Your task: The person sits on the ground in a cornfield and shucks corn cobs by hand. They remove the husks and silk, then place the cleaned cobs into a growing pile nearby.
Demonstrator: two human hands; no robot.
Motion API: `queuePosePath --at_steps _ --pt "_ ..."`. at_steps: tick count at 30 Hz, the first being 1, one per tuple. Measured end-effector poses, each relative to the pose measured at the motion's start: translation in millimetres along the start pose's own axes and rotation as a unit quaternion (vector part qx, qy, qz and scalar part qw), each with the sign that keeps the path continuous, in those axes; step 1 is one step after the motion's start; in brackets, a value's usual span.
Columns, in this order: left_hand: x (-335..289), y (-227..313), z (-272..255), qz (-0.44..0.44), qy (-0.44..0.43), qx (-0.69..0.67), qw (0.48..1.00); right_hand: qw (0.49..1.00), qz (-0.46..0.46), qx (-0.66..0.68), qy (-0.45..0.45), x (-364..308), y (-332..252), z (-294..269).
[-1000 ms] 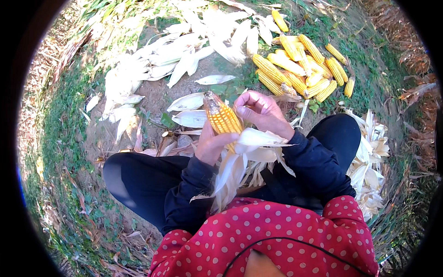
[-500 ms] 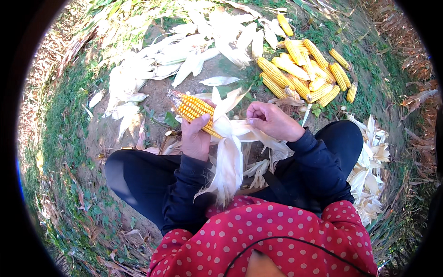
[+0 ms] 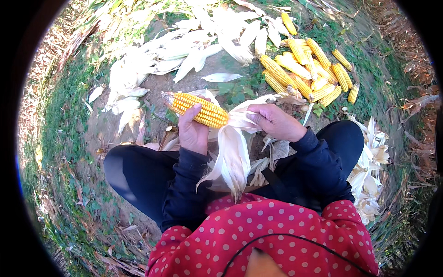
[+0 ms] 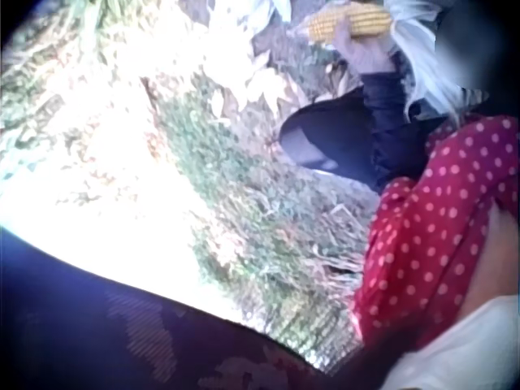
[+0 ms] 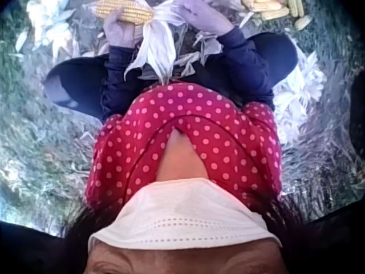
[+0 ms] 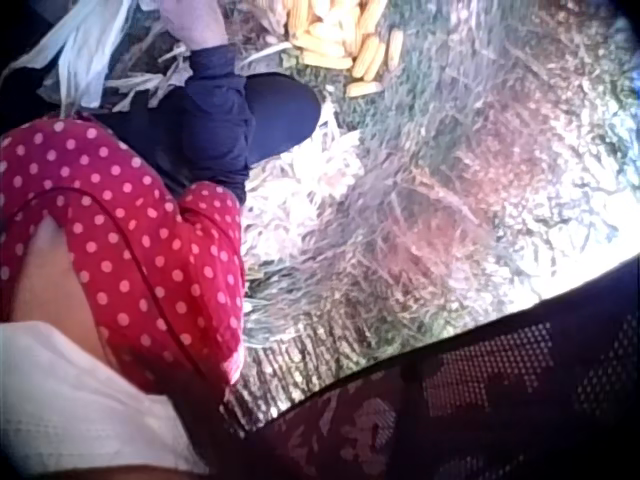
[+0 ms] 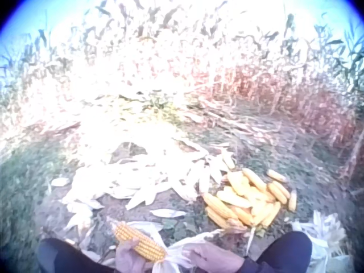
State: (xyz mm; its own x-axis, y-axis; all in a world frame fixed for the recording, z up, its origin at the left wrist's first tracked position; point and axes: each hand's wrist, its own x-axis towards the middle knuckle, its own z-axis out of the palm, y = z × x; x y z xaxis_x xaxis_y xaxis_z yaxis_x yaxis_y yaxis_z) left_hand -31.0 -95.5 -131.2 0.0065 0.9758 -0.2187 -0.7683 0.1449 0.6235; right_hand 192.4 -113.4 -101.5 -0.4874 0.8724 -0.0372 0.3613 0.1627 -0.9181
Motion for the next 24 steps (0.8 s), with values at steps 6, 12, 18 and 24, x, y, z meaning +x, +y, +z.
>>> queuePosePath --at_steps 6,12,18,24 --pt "-10.3 -1.1 16.1 0.1 -0.047 0.114 0.987 0.99 -0.018 -0.009 0.141 5.2 5.8 6.0" --pt "-30.8 -11.8 33.5 0.109 -0.107 0.207 0.966 0.987 -0.115 0.041 0.106 16.2 -14.9 25.2" --pt "-35.0 -9.2 40.8 0.044 -0.125 0.084 0.988 0.991 -0.012 0.132 -0.02 14.5 3.7 48.7" --pt "-31.0 -14.9 33.9 0.03 -0.132 0.11 0.985 0.987 0.016 0.161 -0.012 11.4 27.4 77.2"
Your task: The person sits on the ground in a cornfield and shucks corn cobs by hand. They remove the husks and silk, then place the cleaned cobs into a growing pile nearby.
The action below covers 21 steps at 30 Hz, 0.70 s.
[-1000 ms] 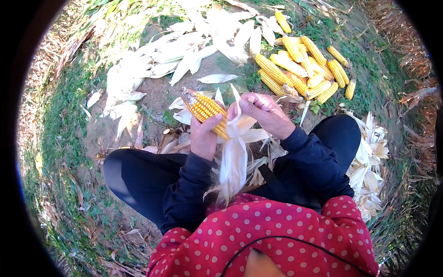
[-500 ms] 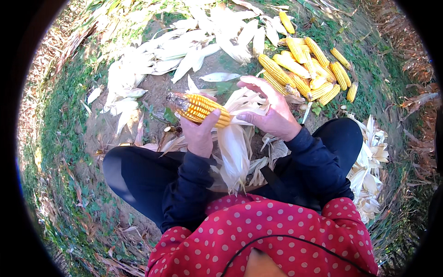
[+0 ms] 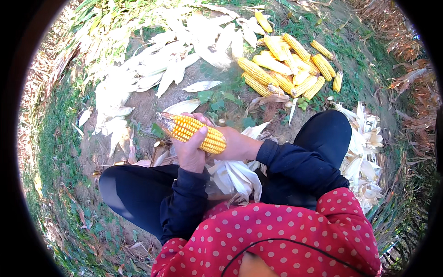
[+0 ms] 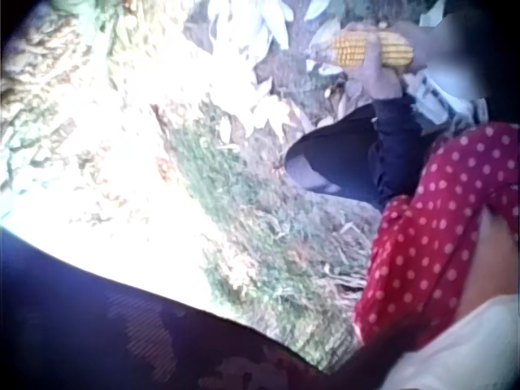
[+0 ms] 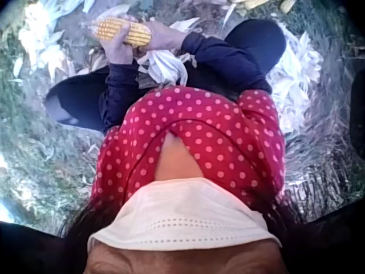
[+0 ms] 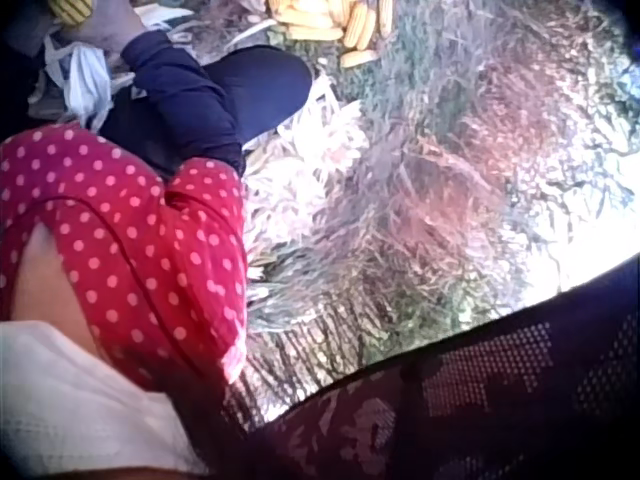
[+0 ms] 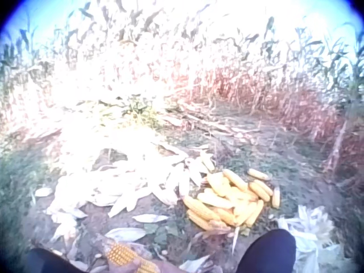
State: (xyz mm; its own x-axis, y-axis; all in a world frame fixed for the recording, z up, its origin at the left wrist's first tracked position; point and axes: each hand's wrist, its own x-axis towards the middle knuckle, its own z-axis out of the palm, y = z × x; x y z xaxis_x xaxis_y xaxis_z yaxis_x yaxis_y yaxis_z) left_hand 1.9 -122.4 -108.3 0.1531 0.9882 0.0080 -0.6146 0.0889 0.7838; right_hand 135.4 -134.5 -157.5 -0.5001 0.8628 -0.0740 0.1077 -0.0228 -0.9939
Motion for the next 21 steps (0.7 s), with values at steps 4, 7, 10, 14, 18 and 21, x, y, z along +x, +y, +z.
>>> queuePosePath --at_steps 4,7,10,14,18,21 --pt "-0.2 8.7 -0.8 0.004 -0.064 0.124 0.99 0.995 -0.045 -0.073 0.054 -2.8 6.8 2.9" --pt "-14.1 4.2 17.6 0.024 -0.143 0.355 0.924 0.961 -0.06 -0.267 0.042 -12.7 36.1 -1.4" --pt "-11.8 4.1 12.6 0.007 -0.108 0.294 0.95 0.942 -0.048 -0.332 0.03 -15.1 25.1 -0.8" --pt "5.8 15.9 -0.7 -0.107 -0.003 0.024 0.994 0.931 -0.087 -0.353 0.016 -16.7 -11.9 -9.2" --pt "6.5 9.9 -19.2 -0.189 -0.022 -0.067 0.979 0.905 -0.158 -0.395 -0.007 -17.4 -4.7 -9.1" --pt "6.4 11.9 -23.1 -0.221 -0.039 -0.087 0.971 0.88 -0.199 -0.43 -0.043 -21.2 -11.6 -10.5"
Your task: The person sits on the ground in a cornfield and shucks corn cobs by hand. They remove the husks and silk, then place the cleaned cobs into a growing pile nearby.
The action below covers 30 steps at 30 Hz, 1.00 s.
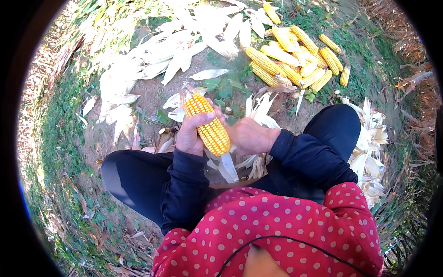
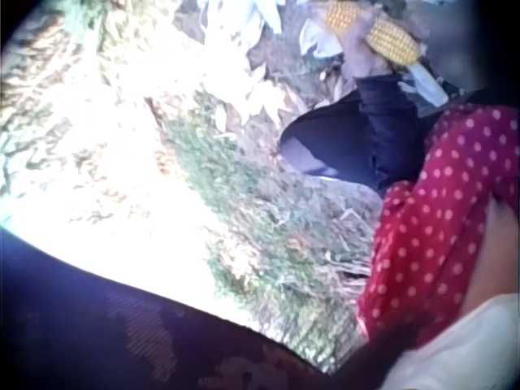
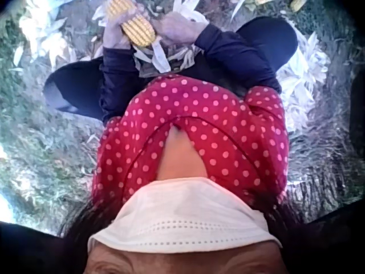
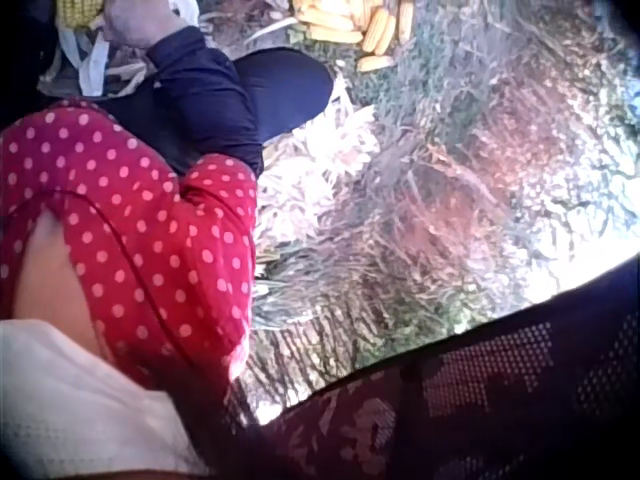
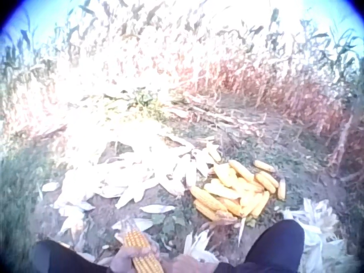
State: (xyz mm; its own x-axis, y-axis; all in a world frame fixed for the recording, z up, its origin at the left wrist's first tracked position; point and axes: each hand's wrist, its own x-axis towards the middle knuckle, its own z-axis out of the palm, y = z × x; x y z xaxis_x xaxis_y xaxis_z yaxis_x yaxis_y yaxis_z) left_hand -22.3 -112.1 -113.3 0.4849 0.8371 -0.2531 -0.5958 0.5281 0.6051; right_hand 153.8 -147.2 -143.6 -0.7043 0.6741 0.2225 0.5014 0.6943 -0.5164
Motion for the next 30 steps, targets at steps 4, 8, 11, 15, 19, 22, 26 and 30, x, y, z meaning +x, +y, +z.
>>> queuePosePath --at_steps 4,8,11,15,19,22,26,30 --pt "1.8 -8.0 -10.9 -0.109 -0.033 -0.077 0.991 0.994 -0.093 -0.037 -0.05 -10.1 -6.6 8.2" --pt "9.8 -2.2 -16.7 -0.038 0.076 -0.115 0.99 0.995 -0.088 -0.007 -0.037 -10.0 -21.0 -6.9" --pt "4.8 -9.2 -5.0 -0.049 0.062 -0.095 0.992 0.993 -0.103 0.018 -0.052 -18.9 -41.5 -18.5" --pt "41.2 10.7 -86.0 0.136 0.227 -0.07 0.962 0.975 -0.202 0.085 -0.047 -34.4 -103.2 -13.6" --pt "40.7 10.8 -79.1 0.13 0.228 -0.066 0.963 0.942 -0.008 -0.076 0.327 -94.4 -88.2 -129.3" --pt "35.0 3.8 -68.4 0.118 0.193 -0.063 0.972 0.714 0.253 -0.348 0.552 -187.0 -96.1 -190.0" --pt "43.5 -13.8 -54.9 0.08 0.172 -0.076 0.979 0.513 0.577 -0.581 0.258 -379.9 -100.0 -222.3" --pt "40.8 -17.5 -23.1 0.042 0.125 -0.102 0.986 0.544 0.659 -0.481 0.197 -412.6 -134.5 -159.0"
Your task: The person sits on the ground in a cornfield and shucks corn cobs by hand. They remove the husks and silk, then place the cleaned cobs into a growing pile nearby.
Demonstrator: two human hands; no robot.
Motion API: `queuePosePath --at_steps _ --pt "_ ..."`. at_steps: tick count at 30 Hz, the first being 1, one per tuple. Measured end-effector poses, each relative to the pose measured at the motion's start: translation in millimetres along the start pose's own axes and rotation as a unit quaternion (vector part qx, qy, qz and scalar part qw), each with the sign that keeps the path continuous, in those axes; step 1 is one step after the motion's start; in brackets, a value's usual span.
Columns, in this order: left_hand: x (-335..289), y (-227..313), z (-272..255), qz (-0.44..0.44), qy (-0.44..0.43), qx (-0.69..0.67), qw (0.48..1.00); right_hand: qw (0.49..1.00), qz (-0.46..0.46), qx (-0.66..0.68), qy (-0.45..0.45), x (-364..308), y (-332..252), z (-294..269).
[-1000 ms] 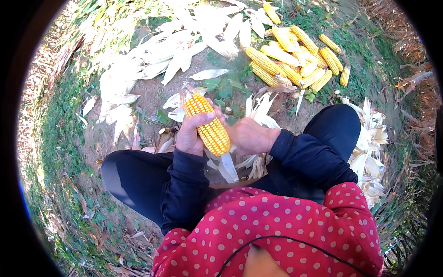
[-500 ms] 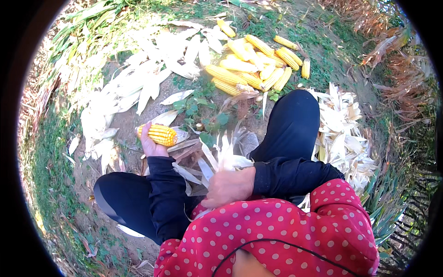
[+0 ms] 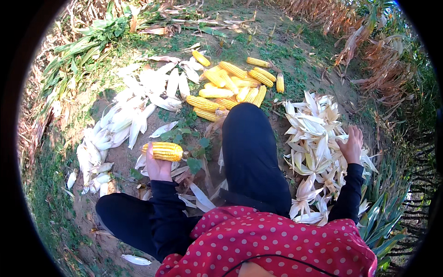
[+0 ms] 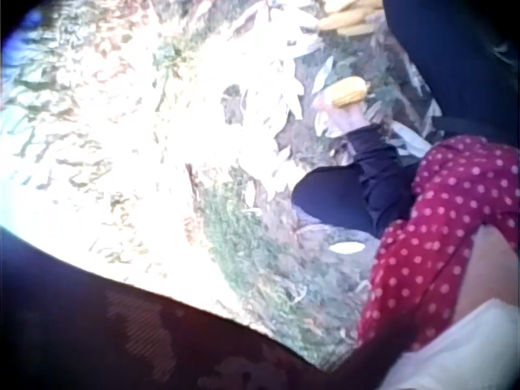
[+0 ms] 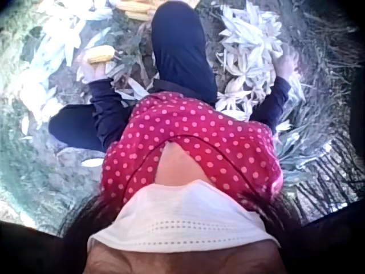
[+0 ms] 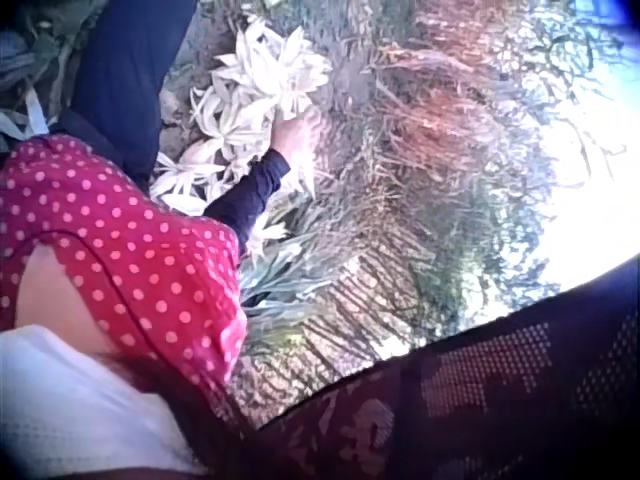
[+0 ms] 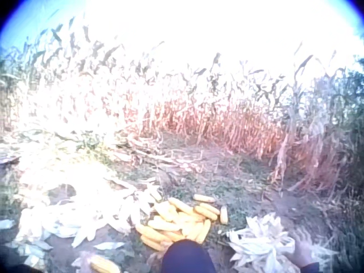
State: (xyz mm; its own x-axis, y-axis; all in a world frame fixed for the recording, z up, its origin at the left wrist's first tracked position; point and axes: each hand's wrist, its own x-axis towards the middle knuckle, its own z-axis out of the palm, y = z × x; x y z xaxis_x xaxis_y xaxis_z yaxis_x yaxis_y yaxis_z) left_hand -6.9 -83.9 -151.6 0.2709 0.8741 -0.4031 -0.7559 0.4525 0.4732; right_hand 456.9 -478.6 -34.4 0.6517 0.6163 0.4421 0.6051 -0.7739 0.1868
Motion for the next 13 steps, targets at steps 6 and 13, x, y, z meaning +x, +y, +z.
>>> queuePosePath --at_steps 6,13 --pt "-12.0 -13.7 30.2 -0.046 -0.146 -0.003 0.988 0.857 -0.085 0.508 -0.032 -12.9 -179.0 -39.2" --pt "14.3 -46.4 26.6 -0.12 -0.167 -0.012 0.979 0.63 0.037 0.739 -0.236 -57.0 -183.8 43.3"
